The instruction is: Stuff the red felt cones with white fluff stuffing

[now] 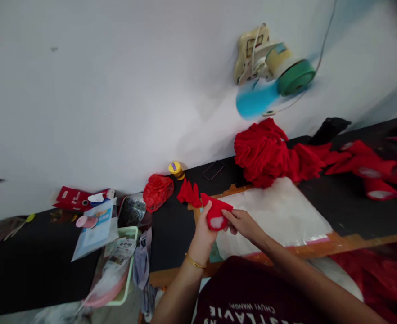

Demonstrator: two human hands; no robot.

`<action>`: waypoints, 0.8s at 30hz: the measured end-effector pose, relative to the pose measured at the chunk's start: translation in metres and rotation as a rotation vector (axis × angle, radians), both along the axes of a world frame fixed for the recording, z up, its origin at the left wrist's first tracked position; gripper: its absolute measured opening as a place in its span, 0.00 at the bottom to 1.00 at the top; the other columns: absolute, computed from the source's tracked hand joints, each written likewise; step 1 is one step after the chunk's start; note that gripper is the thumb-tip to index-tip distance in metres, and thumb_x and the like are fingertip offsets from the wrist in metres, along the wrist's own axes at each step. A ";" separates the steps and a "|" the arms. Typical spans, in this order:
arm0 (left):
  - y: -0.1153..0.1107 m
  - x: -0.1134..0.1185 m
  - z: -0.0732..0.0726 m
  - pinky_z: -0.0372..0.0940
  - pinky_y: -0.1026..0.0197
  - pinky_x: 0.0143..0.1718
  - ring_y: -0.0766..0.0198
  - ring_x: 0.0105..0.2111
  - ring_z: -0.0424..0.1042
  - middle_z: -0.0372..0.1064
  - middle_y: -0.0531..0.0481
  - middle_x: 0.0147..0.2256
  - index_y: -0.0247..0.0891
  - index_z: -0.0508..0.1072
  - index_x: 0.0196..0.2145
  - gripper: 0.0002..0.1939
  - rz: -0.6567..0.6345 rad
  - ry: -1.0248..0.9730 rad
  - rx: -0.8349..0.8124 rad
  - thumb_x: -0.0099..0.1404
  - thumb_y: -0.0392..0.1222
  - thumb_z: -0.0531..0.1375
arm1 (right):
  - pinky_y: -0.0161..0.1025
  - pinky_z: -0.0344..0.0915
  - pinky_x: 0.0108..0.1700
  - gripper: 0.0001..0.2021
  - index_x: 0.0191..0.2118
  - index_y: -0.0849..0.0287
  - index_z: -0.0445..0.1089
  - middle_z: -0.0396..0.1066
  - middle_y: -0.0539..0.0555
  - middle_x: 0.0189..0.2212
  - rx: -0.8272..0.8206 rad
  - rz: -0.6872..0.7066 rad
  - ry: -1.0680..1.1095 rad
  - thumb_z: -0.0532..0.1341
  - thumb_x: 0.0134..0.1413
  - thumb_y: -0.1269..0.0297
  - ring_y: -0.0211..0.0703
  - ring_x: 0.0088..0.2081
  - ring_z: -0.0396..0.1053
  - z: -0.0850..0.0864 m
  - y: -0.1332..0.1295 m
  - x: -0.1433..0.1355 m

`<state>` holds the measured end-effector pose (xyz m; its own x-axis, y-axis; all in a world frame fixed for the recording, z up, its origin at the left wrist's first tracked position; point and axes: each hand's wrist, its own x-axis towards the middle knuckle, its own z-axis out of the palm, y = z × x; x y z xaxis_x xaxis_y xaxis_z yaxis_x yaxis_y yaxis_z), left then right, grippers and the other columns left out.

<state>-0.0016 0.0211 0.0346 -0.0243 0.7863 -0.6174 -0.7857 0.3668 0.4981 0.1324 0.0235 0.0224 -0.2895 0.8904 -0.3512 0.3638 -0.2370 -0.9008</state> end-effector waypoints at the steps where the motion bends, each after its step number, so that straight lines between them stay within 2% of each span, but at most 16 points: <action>1: 0.002 -0.002 -0.001 0.71 0.57 0.36 0.58 0.29 0.76 0.75 0.46 0.27 0.34 0.73 0.29 0.12 0.049 -0.006 -0.030 0.53 0.43 0.69 | 0.35 0.65 0.25 0.22 0.28 0.59 0.71 0.73 0.51 0.19 0.117 -0.024 -0.034 0.51 0.63 0.50 0.39 0.18 0.67 0.001 -0.003 0.002; 4: 0.006 -0.006 -0.004 0.70 0.58 0.37 0.60 0.29 0.75 0.76 0.47 0.28 0.35 0.74 0.30 0.10 0.177 -0.009 -0.061 0.54 0.42 0.68 | 0.38 0.70 0.36 0.14 0.43 0.58 0.73 0.78 0.56 0.35 0.586 -0.085 -0.122 0.53 0.65 0.59 0.43 0.31 0.74 0.000 -0.016 0.008; 6: 0.006 -0.007 -0.005 0.70 0.58 0.36 0.60 0.28 0.75 0.75 0.47 0.28 0.34 0.73 0.30 0.11 0.181 -0.021 -0.053 0.54 0.44 0.68 | 0.40 0.71 0.46 0.15 0.50 0.57 0.71 0.77 0.58 0.45 0.824 0.032 -0.162 0.51 0.66 0.67 0.44 0.44 0.75 -0.005 -0.024 0.007; 8: 0.004 -0.005 -0.004 0.70 0.60 0.33 0.63 0.25 0.73 0.74 0.49 0.26 0.35 0.73 0.29 0.12 0.164 -0.044 -0.053 0.55 0.45 0.68 | 0.42 0.71 0.51 0.19 0.55 0.57 0.69 0.74 0.58 0.52 0.946 0.203 -0.272 0.50 0.64 0.73 0.45 0.50 0.73 -0.011 -0.031 0.001; 10: 0.001 -0.001 -0.004 0.69 0.62 0.31 0.65 0.23 0.72 0.74 0.50 0.26 0.35 0.73 0.29 0.10 0.177 -0.058 -0.056 0.55 0.44 0.68 | 0.43 0.73 0.48 0.21 0.57 0.60 0.68 0.73 0.60 0.54 0.979 0.291 -0.466 0.52 0.60 0.75 0.48 0.49 0.74 -0.018 -0.035 -0.007; 12: -0.002 0.004 -0.006 0.69 0.63 0.31 0.66 0.23 0.72 0.74 0.51 0.25 0.35 0.73 0.29 0.08 0.181 -0.066 -0.075 0.56 0.41 0.67 | 0.44 0.74 0.42 0.21 0.56 0.62 0.69 0.75 0.62 0.52 0.959 0.298 -0.638 0.55 0.58 0.76 0.51 0.43 0.75 -0.023 -0.037 -0.013; 14: -0.003 0.005 -0.009 0.70 0.62 0.33 0.64 0.25 0.73 0.74 0.48 0.26 0.34 0.74 0.28 0.06 0.142 -0.075 -0.099 0.58 0.39 0.65 | 0.44 0.74 0.38 0.21 0.57 0.62 0.69 0.74 0.62 0.53 0.926 0.288 -0.719 0.56 0.57 0.76 0.52 0.40 0.74 -0.024 -0.038 -0.014; 17: 0.000 0.002 -0.014 0.70 0.60 0.36 0.62 0.27 0.73 0.75 0.45 0.28 0.33 0.74 0.28 0.06 0.107 -0.065 -0.116 0.60 0.39 0.63 | 0.43 0.73 0.40 0.20 0.55 0.60 0.69 0.73 0.59 0.54 0.902 0.215 -0.643 0.54 0.59 0.76 0.50 0.43 0.73 -0.019 -0.038 -0.007; 19: 0.004 -0.003 -0.015 0.70 0.59 0.37 0.61 0.28 0.74 0.75 0.45 0.29 0.33 0.74 0.29 0.06 0.125 -0.055 -0.118 0.60 0.39 0.62 | 0.40 0.72 0.42 0.15 0.51 0.58 0.70 0.75 0.57 0.49 0.853 0.107 -0.505 0.52 0.63 0.73 0.47 0.44 0.74 -0.015 -0.034 -0.002; 22: 0.008 -0.006 -0.014 0.70 0.59 0.37 0.60 0.28 0.73 0.75 0.46 0.29 0.34 0.74 0.29 0.06 0.155 -0.053 -0.099 0.59 0.39 0.62 | 0.35 0.69 0.37 0.11 0.45 0.57 0.72 0.76 0.55 0.40 0.756 -0.048 -0.380 0.53 0.66 0.64 0.42 0.38 0.74 -0.009 -0.024 0.002; 24: 0.007 -0.004 -0.011 0.70 0.58 0.38 0.59 0.29 0.74 0.75 0.45 0.29 0.33 0.74 0.29 0.08 0.112 -0.055 -0.088 0.59 0.42 0.63 | 0.35 0.67 0.35 0.10 0.44 0.58 0.73 0.76 0.54 0.37 0.717 -0.031 -0.416 0.56 0.64 0.62 0.42 0.35 0.74 -0.006 -0.017 -0.002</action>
<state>-0.0051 0.0281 0.0232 -0.0734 0.7231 -0.6868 -0.8494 0.3156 0.4230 0.1307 0.0066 0.0169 -0.2328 0.9446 0.2314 0.7035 0.3278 -0.6305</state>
